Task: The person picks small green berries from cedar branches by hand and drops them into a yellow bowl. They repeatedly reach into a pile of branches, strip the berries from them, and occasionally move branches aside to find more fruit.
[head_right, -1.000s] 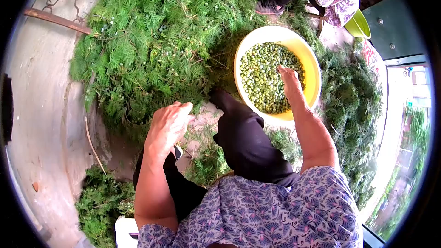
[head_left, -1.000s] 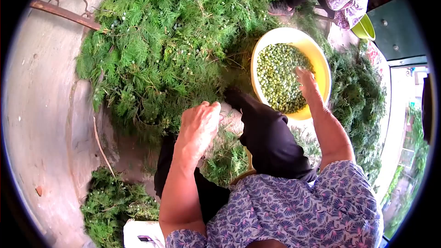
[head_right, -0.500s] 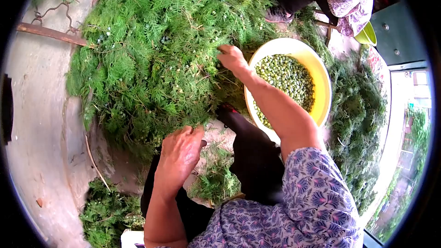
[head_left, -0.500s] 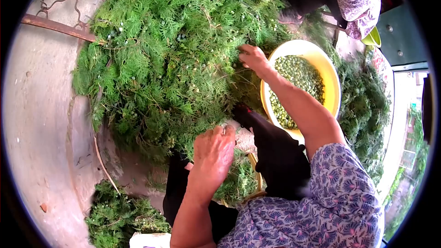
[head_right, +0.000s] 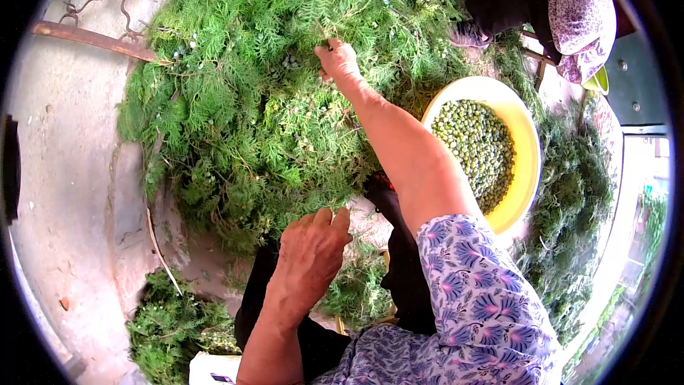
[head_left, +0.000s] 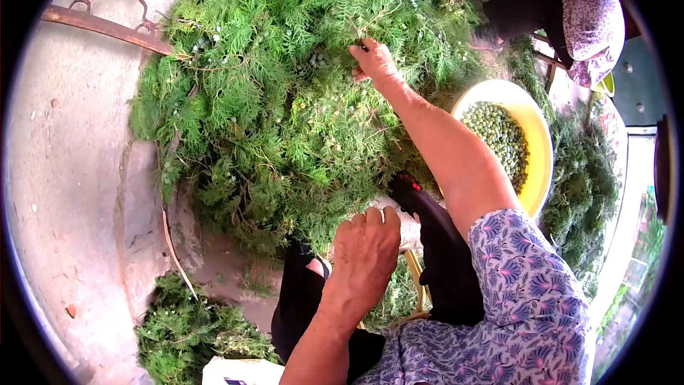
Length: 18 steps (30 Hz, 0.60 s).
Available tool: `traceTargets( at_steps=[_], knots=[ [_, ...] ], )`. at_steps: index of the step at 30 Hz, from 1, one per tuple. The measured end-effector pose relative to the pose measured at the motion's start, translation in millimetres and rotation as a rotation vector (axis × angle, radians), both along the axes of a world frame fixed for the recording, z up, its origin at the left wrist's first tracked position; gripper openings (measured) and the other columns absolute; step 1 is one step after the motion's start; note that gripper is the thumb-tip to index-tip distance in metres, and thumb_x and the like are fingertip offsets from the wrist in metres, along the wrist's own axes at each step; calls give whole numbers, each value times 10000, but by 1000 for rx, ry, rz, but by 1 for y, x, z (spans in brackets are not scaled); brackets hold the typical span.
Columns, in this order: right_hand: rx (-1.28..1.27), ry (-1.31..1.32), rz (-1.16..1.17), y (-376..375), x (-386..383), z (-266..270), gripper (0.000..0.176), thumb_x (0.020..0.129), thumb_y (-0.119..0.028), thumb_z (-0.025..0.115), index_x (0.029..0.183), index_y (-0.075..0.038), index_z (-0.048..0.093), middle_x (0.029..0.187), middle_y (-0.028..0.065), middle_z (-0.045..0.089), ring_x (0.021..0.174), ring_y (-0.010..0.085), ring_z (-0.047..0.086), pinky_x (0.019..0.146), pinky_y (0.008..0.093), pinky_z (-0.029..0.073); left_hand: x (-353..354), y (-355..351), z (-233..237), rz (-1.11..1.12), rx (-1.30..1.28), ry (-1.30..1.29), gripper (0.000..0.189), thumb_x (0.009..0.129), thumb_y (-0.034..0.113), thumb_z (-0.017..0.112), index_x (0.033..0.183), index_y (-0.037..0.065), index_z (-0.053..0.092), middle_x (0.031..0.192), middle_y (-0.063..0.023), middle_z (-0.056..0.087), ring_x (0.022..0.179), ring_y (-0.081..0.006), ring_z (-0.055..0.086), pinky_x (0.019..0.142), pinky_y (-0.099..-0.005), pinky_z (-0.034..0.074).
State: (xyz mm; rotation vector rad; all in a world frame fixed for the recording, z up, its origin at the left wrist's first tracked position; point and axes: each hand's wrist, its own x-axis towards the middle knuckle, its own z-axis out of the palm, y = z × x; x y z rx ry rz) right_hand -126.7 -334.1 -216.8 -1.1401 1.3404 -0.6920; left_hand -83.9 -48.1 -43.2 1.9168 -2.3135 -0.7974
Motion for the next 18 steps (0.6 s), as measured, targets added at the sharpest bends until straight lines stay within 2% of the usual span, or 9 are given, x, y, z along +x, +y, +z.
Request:
traceTargets(
  at_steps=[6,8,9,10,11,13,14,16,18],
  knots=[
    [78,18,94,67,28,18,193,878,-191,533,1000,-65,615,739,86,604,485,117,536,419,258,471,-1,1,0,32,-15,34,130,750,90,603,832,33,520,718,-115,547,698,-269,582,611,-370,453],
    [92,57,236,92,44,29,257,876,-180,533,1118,-109,581,844,94,637,482,111,528,438,240,490,0,0,2,23,-15,32,143,737,87,614,838,23,536,709,-123,555,695,-277,587,619,-370,456],
    [-655,452,673,87,58,-77,283,871,-187,541,1148,-129,566,882,99,639,455,105,513,422,224,485,-1,0,1,22,-16,33,143,737,87,614,838,23,536,709,-123,555,695,-277,587,619,-370,456],
    [-130,150,489,110,66,-15,305,865,-185,548,1165,-131,552,924,106,631,585,114,584,535,241,531,-2,1,0,21,-17,28,145,735,85,616,839,19,541,705,-125,556,691,-281,586,621,-369,457],
    [211,169,607,119,68,47,252,851,-123,544,1094,-55,555,1074,87,557,721,118,608,612,241,556,-1,1,-1,22,-17,23,147,732,84,618,841,15,547,702,-126,556,688,-284,585,622,-369,458],
    [-227,320,713,127,76,45,359,837,-144,571,1182,-61,514,1169,125,522,797,169,614,747,266,538,1,2,-1,21,-10,26,149,735,87,618,844,16,546,705,-126,557,688,-284,585,620,-369,457],
    [-229,321,713,122,76,43,359,837,-144,571,1182,-61,514,1169,125,522,797,169,614,747,266,538,2,3,-1,20,0,31,150,737,89,617,848,17,546,708,-126,557,688,-284,584,619,-370,457],
    [-285,291,398,101,77,38,409,819,-153,597,1203,-52,499,1197,178,496,814,231,618,793,293,519,3,4,-1,31,-13,33,163,740,95,618,863,20,542,713,-125,556,692,-281,584,619,-371,455],
    [-472,413,109,58,71,21,334,794,-93,602,1123,-56,560,1112,236,514,811,176,577,735,310,520,6,5,-1,46,-24,34,176,742,101,619,877,24,538,717,-123,555,695,-279,584,619,-371,453]
  ],
)
